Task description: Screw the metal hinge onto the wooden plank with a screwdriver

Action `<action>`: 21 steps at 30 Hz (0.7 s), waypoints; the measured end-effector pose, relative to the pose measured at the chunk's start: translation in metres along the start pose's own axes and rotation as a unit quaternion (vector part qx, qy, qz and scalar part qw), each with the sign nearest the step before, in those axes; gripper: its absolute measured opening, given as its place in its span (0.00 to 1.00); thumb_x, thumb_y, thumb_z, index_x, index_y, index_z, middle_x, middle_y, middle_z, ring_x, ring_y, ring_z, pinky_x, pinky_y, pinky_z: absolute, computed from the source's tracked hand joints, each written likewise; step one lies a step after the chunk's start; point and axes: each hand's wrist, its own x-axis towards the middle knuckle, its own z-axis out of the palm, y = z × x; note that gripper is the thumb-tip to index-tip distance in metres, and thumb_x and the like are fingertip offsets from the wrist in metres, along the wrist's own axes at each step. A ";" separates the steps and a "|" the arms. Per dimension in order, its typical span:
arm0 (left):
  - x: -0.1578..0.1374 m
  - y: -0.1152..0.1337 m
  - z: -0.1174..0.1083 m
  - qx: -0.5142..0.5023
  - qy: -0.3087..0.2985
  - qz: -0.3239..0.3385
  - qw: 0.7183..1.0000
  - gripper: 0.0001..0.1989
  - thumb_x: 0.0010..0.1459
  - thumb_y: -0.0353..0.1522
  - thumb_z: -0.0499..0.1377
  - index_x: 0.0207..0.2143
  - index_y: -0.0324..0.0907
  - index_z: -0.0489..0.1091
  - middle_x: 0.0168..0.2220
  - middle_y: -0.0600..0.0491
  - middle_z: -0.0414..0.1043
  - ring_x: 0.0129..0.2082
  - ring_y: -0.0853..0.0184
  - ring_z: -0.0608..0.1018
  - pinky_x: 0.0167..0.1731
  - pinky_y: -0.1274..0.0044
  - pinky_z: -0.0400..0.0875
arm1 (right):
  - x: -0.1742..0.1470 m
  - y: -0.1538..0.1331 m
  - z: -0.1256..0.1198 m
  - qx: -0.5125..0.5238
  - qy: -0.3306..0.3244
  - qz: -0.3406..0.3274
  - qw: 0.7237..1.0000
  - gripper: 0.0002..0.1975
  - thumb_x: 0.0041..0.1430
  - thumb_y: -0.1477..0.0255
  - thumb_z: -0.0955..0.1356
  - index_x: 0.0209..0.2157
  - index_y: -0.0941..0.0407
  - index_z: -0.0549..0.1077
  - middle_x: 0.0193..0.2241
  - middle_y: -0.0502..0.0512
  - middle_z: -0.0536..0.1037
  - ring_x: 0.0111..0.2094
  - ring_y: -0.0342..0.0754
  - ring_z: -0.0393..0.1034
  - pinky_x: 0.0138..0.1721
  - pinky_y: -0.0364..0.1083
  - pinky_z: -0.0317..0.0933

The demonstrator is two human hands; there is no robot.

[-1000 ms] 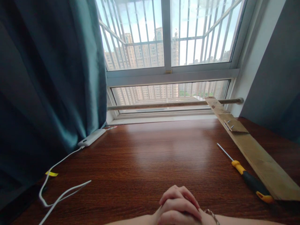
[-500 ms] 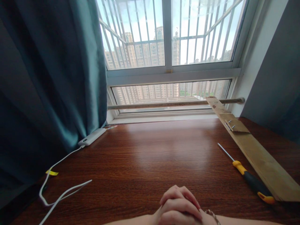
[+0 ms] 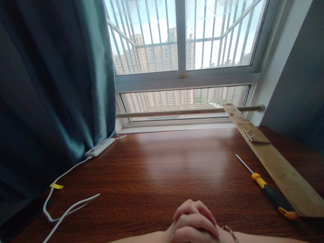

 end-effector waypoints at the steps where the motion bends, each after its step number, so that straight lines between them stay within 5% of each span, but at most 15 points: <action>1: 0.000 -0.001 0.000 -0.002 -0.002 0.001 1.000 0.18 0.51 0.48 0.52 0.23 0.44 0.65 0.19 0.54 0.57 0.25 0.69 0.69 0.16 0.82 0.62 | 0.000 0.001 0.001 -0.003 -0.003 0.001 1.000 0.22 0.49 0.88 0.64 0.35 0.46 0.75 0.26 0.43 0.75 0.26 0.34 0.73 0.22 0.27 0.63; 5: 0.002 -0.007 -0.001 -0.008 -0.018 0.004 1.000 0.17 0.49 0.48 0.53 0.22 0.43 0.64 0.19 0.54 0.57 0.25 0.70 0.69 0.16 0.83 0.62 | -0.002 0.006 0.003 -0.019 -0.011 0.018 1.000 0.14 0.50 0.85 0.61 0.27 0.57 0.76 0.30 0.42 0.74 0.26 0.30 0.72 0.23 0.26 0.55; 9: 0.002 -0.015 0.002 0.003 -0.031 0.016 0.999 0.18 0.50 0.48 0.53 0.21 0.43 0.63 0.20 0.54 0.58 0.26 0.70 0.68 0.17 0.82 0.62 | -0.003 0.009 0.004 -0.043 -0.025 0.039 0.998 0.19 0.49 0.84 0.53 0.21 0.68 0.73 0.34 0.44 0.71 0.26 0.31 0.71 0.22 0.29 0.47; 12: 0.000 -0.017 0.006 0.039 0.004 0.012 0.999 0.18 0.52 0.48 0.50 0.21 0.44 0.63 0.20 0.54 0.57 0.26 0.70 0.68 0.18 0.83 0.61 | 0.000 0.005 0.004 -0.012 -0.003 0.017 1.000 0.15 0.45 0.88 0.61 0.20 0.59 0.74 0.30 0.42 0.75 0.23 0.31 0.71 0.20 0.26 0.52; 15: -0.002 -0.019 0.010 0.044 0.035 0.006 0.998 0.20 0.56 0.47 0.44 0.24 0.44 0.63 0.21 0.54 0.57 0.27 0.70 0.69 0.19 0.83 0.62 | 0.006 0.001 0.002 0.029 0.021 -0.001 0.999 0.22 0.45 0.92 0.64 0.27 0.48 0.76 0.21 0.41 0.75 0.18 0.32 0.69 0.18 0.26 0.59; 21: -0.003 -0.026 0.013 0.012 0.018 -0.005 1.000 0.16 0.54 0.47 0.48 0.29 0.45 0.65 0.21 0.54 0.57 0.25 0.70 0.67 0.17 0.83 0.60 | 0.002 0.014 0.005 0.028 0.030 0.003 0.999 0.24 0.47 0.92 0.62 0.31 0.48 0.75 0.18 0.39 0.73 0.12 0.30 0.63 0.18 0.27 0.59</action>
